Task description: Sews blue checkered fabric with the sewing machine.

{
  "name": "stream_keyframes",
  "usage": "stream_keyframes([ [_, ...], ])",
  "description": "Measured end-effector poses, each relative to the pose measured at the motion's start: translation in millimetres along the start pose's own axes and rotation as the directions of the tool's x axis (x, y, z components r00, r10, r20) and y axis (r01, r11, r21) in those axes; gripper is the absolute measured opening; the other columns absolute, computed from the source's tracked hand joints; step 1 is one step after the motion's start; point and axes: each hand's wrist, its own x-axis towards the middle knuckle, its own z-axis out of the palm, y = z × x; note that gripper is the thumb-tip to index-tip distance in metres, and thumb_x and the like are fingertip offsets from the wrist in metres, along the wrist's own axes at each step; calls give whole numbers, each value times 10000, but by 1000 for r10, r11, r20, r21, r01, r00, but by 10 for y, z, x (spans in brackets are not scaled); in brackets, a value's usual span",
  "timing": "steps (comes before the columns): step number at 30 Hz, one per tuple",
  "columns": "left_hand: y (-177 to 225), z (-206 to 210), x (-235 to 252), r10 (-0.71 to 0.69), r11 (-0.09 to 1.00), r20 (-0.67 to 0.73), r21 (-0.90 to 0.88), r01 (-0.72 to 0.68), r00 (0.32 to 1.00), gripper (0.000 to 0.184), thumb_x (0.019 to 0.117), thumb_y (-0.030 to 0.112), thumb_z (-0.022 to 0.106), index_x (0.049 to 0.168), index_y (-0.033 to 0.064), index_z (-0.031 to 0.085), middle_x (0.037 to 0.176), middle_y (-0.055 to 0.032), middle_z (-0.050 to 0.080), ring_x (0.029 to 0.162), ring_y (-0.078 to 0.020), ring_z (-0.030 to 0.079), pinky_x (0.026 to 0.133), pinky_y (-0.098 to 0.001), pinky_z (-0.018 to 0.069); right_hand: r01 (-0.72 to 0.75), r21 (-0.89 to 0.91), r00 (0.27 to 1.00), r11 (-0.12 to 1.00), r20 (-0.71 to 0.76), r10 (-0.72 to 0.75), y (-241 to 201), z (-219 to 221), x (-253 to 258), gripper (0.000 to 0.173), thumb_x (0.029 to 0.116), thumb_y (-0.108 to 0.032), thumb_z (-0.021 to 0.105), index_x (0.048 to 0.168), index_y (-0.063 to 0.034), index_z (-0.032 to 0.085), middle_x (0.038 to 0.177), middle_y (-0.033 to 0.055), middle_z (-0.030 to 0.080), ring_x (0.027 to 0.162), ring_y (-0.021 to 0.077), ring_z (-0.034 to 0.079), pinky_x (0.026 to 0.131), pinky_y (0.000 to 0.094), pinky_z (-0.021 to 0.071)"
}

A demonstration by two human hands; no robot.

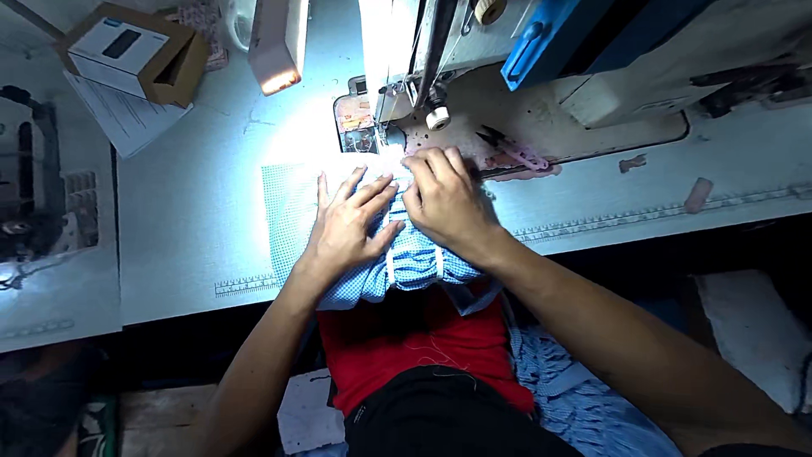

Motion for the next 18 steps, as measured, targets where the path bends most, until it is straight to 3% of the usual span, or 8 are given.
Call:
stream_keyframes([
  [2,-7,17,22,14,999,-40,31,-12,999,479,1028,540,499,1417,300,645,1505,96,575,1521,-269,367,1198,-749,121,-18,-33,999,999,39,19,-6,-3,9,426,1018,-215,434,1346,-41,643,1348,156,630,1250,359,563,1019,463,473],
  [5,-40,65,85,76,996,-154,67,-66,985,353,1047,423,540,1297,271,737,1389,69,671,1437,-250,493,1225,-654,206,-5,-1,999,1000,-49,5,-8,2,7,378,1021,-172,458,1301,-33,671,1364,189,602,1217,378,562,1021,470,465],
  [7,-58,76,94,90,996,-162,12,-90,983,348,1045,405,554,1285,241,745,1378,50,681,1422,-241,512,1240,-609,230,46,19,987,999,-154,-43,-1,5,-30,298,1015,-122,485,1199,-17,694,1259,214,625,1133,378,584,961,455,476],
  [9,-108,48,69,90,991,-113,-87,-100,989,392,1045,403,518,1332,228,718,1419,59,653,1456,-222,470,1253,-574,224,40,6,994,999,-104,-39,-30,-38,-67,280,1022,-116,489,1158,-21,715,1171,178,682,1108,343,635,940,421,525],
  [11,-142,-22,54,84,990,-17,-114,-86,996,463,1035,421,466,1417,238,652,1499,84,583,1514,-208,381,1263,-580,165,-8,-11,1000,1000,11,8,-126,-126,-73,310,1042,-144,482,1193,17,699,1201,197,668,1128,371,622,942,458,520],
  [13,-103,-35,27,67,995,31,-78,-64,997,491,1027,462,488,1451,249,619,1532,90,548,1528,-210,355,1259,-606,158,-59,-75,995,995,74,65,-208,-103,-128,383,1068,-194,441,1303,28,645,1333,204,633,1252,375,588,1030,473,494],
  [15,-68,-21,55,52,998,-1,-33,-52,999,482,1026,490,502,1427,261,640,1509,90,572,1509,-215,388,1250,-606,180,-59,-104,995,993,76,67,-166,-24,-139,459,1069,-216,373,1414,16,570,1474,189,564,1376,359,522,1115,488,438],
  [18,-40,41,77,53,998,-85,-13,-54,995,394,1036,444,528,1332,263,715,1429,73,644,1461,-241,463,1232,-616,226,7,-15,997,1000,80,-5,19,-14,-57,470,1040,-202,381,1416,-11,587,1485,151,571,1392,342,510,1147,484,410],
])
